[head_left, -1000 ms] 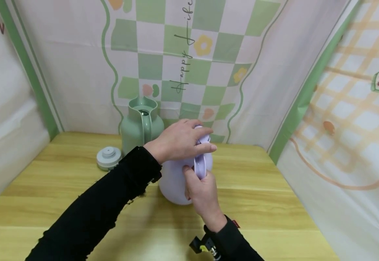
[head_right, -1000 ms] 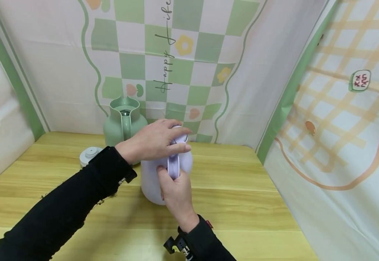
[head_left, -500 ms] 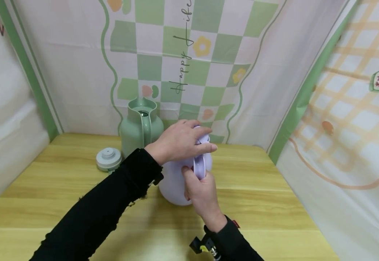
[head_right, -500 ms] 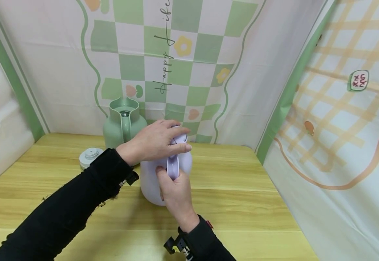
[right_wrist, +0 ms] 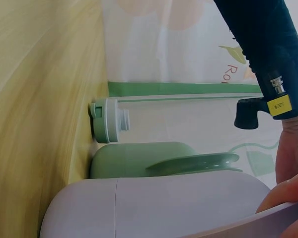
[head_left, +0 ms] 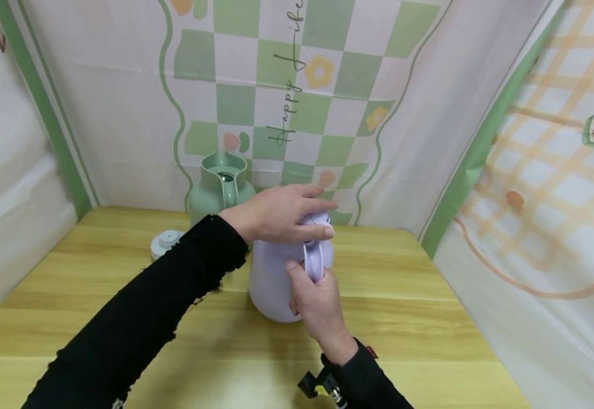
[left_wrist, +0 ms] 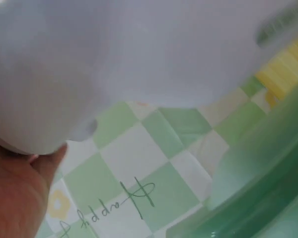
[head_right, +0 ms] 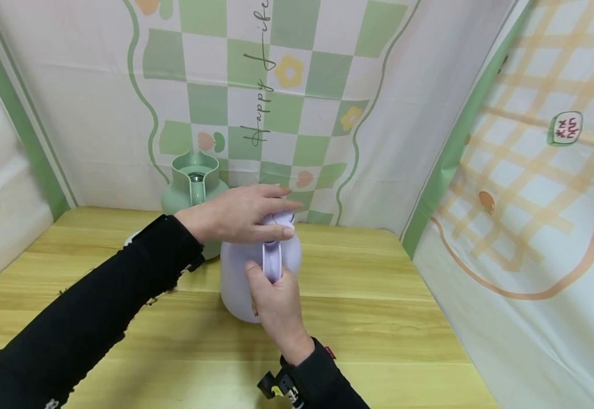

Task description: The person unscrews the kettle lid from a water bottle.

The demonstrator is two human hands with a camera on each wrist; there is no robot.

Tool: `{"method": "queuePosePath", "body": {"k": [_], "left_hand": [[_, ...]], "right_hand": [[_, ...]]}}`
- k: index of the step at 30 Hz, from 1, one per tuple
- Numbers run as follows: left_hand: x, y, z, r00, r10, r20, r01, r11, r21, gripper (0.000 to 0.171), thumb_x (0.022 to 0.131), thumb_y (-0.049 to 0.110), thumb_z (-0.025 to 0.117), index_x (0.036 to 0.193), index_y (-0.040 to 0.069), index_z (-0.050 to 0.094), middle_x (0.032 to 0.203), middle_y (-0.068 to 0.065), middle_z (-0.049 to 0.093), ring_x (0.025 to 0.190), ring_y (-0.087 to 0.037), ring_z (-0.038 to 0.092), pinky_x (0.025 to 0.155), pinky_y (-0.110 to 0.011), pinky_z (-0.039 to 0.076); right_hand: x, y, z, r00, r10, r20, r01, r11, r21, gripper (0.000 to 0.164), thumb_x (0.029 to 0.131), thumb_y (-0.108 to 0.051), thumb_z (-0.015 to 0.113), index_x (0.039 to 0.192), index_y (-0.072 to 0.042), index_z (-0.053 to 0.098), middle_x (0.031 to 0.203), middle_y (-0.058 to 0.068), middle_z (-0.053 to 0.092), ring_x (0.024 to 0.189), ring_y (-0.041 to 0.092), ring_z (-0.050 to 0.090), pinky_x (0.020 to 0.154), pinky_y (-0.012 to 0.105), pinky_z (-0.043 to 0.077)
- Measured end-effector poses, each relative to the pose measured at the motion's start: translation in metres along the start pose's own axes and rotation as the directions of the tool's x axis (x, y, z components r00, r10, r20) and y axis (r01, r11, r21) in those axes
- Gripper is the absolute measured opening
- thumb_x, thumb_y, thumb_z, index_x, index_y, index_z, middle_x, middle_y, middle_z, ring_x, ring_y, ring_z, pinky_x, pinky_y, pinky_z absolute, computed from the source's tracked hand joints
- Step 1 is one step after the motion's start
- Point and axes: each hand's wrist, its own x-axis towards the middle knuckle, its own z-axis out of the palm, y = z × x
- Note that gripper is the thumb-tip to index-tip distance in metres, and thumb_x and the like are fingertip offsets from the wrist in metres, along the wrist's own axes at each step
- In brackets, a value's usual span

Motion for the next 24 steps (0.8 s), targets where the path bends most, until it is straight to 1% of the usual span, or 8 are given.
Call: {"method": "queuePosePath", "body": {"k": [3, 6, 9, 12, 16, 20, 24], "left_hand": [[0.002, -0.004, 0.003, 0.999, 0.033, 0.013, -0.033, 0.999, 0.000, 0.062, 0.104, 0.062, 0.051, 0.157, 0.029, 0.050, 0.167, -0.009, 0.039, 0.154, -0.025, 0.037, 0.121, -0.043, 0.038], [0.003, -0.006, 0.006, 0.999, 0.055, 0.002, -0.055, 0.998, -0.006, 0.060, 0.104, 0.060, 0.051, 0.155, 0.028, 0.052, 0.165, -0.008, 0.041, 0.153, -0.024, 0.038, 0.122, -0.042, 0.037], [0.004, -0.007, 0.007, 0.998, 0.059, -0.020, -0.059, 0.998, -0.011, 0.058, 0.105, 0.058, 0.052, 0.154, 0.027, 0.055, 0.163, -0.008, 0.044, 0.151, -0.025, 0.041, 0.121, -0.042, 0.037], [0.005, -0.006, 0.004, 0.998, 0.048, -0.033, -0.049, 0.999, -0.015, 0.057, 0.104, 0.058, 0.053, 0.153, 0.027, 0.056, 0.162, -0.008, 0.046, 0.150, -0.026, 0.042, 0.121, -0.042, 0.037], [0.005, -0.003, 0.004, 0.999, 0.019, -0.051, -0.020, 1.000, -0.016, 0.057, 0.103, 0.058, 0.055, 0.151, 0.027, 0.058, 0.159, -0.007, 0.050, 0.148, -0.026, 0.045, 0.120, -0.042, 0.038], [0.005, 0.003, 0.006, 0.997, -0.034, -0.062, 0.033, 0.999, -0.010, 0.057, 0.103, 0.058, 0.055, 0.150, 0.027, 0.059, 0.157, -0.007, 0.052, 0.146, -0.029, 0.048, 0.119, -0.043, 0.039], [0.007, 0.009, 0.007, 0.995, -0.085, -0.054, 0.086, 0.996, 0.000, 0.058, 0.103, 0.059, 0.053, 0.151, 0.026, 0.058, 0.157, -0.006, 0.052, 0.144, -0.031, 0.049, 0.119, -0.044, 0.039]], "right_hand": [[0.000, 0.002, 0.000, 1.000, -0.003, 0.005, 0.003, 1.000, -0.002, 0.045, 0.106, -0.018, 0.057, 0.067, -0.004, 0.040, 0.049, -0.006, 0.040, 0.040, 0.014, 0.041, 0.040, 0.030, 0.039], [0.000, 0.003, -0.001, 1.000, -0.017, 0.017, 0.017, 1.000, -0.024, 0.044, 0.106, -0.018, 0.057, 0.067, -0.005, 0.040, 0.049, -0.005, 0.040, 0.040, 0.015, 0.041, 0.040, 0.031, 0.039], [0.002, 0.004, -0.001, 0.999, -0.032, 0.023, 0.033, 0.999, -0.041, 0.046, 0.107, -0.018, 0.056, 0.066, -0.005, 0.041, 0.049, -0.005, 0.040, 0.040, 0.017, 0.042, 0.040, 0.032, 0.040], [0.003, 0.001, -0.001, 0.999, -0.040, 0.027, 0.041, 0.998, -0.042, 0.047, 0.107, -0.018, 0.055, 0.065, -0.004, 0.040, 0.048, -0.005, 0.040, 0.040, 0.018, 0.043, 0.040, 0.032, 0.040], [0.004, 0.001, 0.001, 0.999, -0.051, 0.018, 0.052, 0.999, -0.018, 0.047, 0.107, -0.017, 0.056, 0.065, -0.003, 0.040, 0.048, -0.005, 0.040, 0.039, 0.021, 0.040, 0.039, 0.032, 0.039], [0.003, 0.000, 0.002, 0.998, -0.066, 0.011, 0.066, 0.998, 0.008, 0.049, 0.107, -0.017, 0.057, 0.064, -0.001, 0.040, 0.048, -0.005, 0.040, 0.038, 0.023, 0.037, 0.039, 0.033, 0.038], [0.002, 0.000, 0.002, 0.998, -0.056, 0.012, 0.056, 0.998, 0.014, 0.048, 0.107, -0.017, 0.056, 0.065, -0.002, 0.038, 0.049, -0.005, 0.039, 0.038, 0.018, 0.038, 0.039, 0.033, 0.037]]}}
